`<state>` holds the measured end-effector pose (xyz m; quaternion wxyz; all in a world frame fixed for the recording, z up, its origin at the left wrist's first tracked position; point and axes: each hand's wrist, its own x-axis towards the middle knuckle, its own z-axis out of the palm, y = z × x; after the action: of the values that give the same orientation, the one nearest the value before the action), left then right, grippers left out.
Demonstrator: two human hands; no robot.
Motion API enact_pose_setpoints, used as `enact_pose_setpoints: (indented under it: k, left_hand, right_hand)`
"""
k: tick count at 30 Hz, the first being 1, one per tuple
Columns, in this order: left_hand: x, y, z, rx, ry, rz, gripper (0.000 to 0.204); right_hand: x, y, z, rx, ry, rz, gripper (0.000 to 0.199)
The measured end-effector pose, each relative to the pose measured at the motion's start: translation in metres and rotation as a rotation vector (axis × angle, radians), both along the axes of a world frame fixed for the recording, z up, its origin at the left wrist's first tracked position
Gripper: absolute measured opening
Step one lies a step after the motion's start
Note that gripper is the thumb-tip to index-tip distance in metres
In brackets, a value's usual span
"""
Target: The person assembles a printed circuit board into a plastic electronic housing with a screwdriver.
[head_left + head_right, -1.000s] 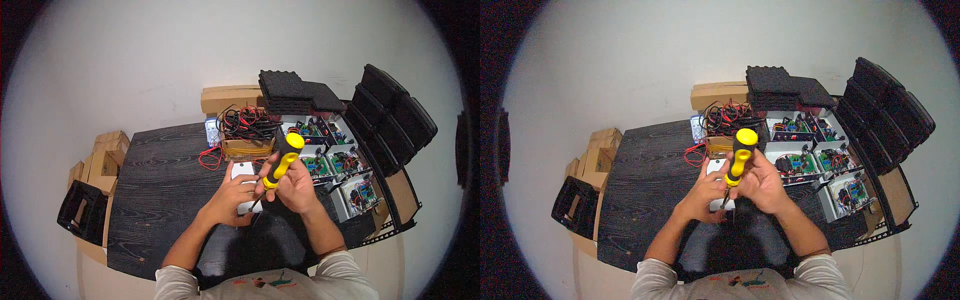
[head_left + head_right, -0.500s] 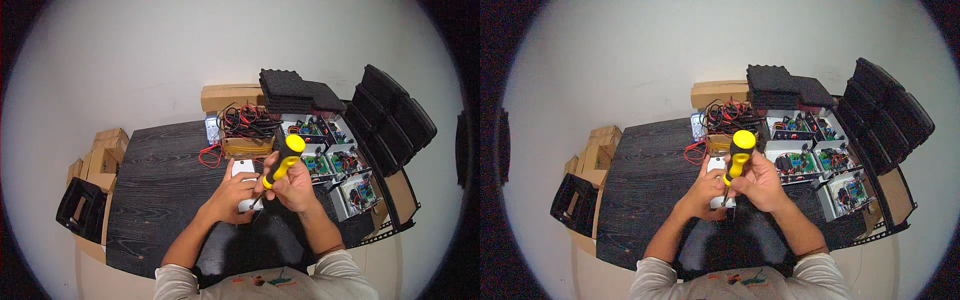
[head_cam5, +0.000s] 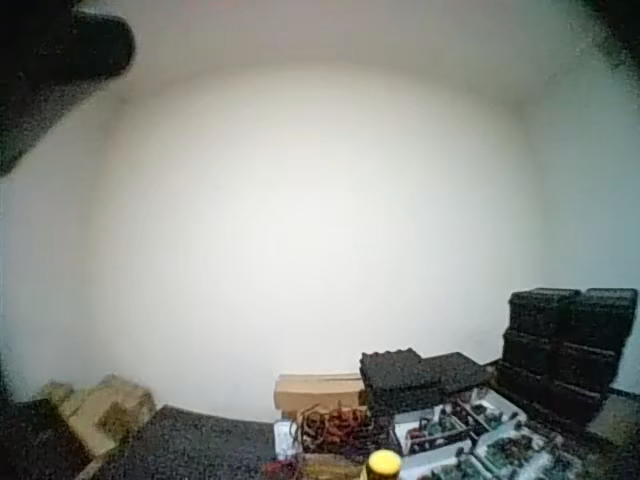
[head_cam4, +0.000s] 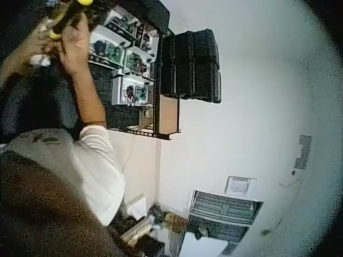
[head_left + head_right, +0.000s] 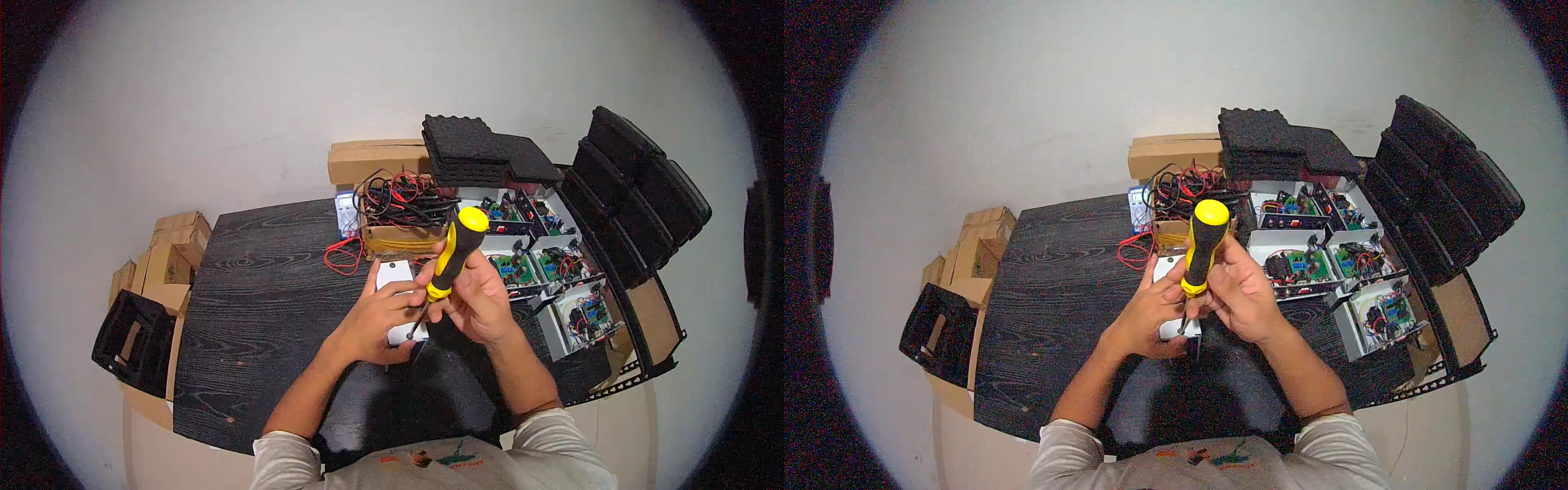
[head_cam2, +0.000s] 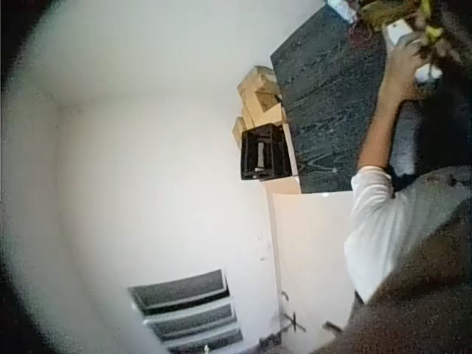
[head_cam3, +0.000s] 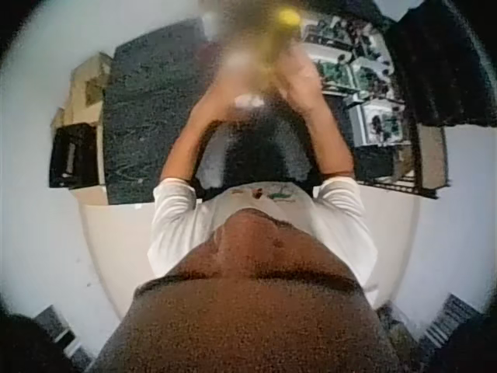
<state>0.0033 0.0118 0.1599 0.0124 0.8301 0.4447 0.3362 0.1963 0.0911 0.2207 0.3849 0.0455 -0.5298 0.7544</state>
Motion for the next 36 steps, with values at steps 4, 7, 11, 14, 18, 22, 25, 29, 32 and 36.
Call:
enact_pose_setpoints:
  k: [4,7,11,14,18,22,25,29,32,36]
  left_hand:
    - [-0.001,-0.006,-0.008,0.197,-0.146,0.027,0.045]
    - [-0.007,-0.011,-0.026,0.319,-0.122,0.018,0.037]
    - [-0.007,-0.008,-0.043,0.480,-0.122,-0.085,0.027]
    - [-0.005,-0.007,-0.045,0.515,-0.104,-0.105,0.026]
    - [-0.003,-0.011,-0.046,0.496,-0.032,-0.076,0.032]
    - [0.001,-0.010,-0.048,0.485,-0.052,-0.061,0.039]
    - [0.000,-0.009,-0.053,0.460,-0.076,-0.068,0.042]
    - [-0.001,-0.010,-0.057,0.443,-0.104,-0.062,0.044]
    - [0.003,-0.009,-0.051,0.472,-0.115,-0.065,0.045]
    - [0.001,-0.009,-0.055,0.464,-0.129,-0.073,0.045]
  right_hand:
    - [0.008,0.003,-0.002,0.299,-0.112,-0.167,0.052]
    - [0.009,0.003,0.002,0.079,-0.092,-0.006,0.055]
    - [0.003,0.003,-0.003,0.159,0.036,-0.049,0.053]
    - [0.010,0.008,-0.007,0.255,-0.085,-0.121,0.053]
    - [0.002,-0.001,0.006,-0.034,-0.020,-0.047,0.055]
    - [0.003,0.003,-0.001,0.200,0.021,-0.177,0.056]
    - [0.008,0.005,0.000,0.232,-0.093,-0.116,0.054]
    - [0.002,-0.002,0.008,-0.134,0.002,0.036,0.049]
    - [0.002,0.002,0.000,0.092,0.035,-0.168,0.046]
    - [0.007,0.001,0.005,0.095,-0.019,0.017,0.046]
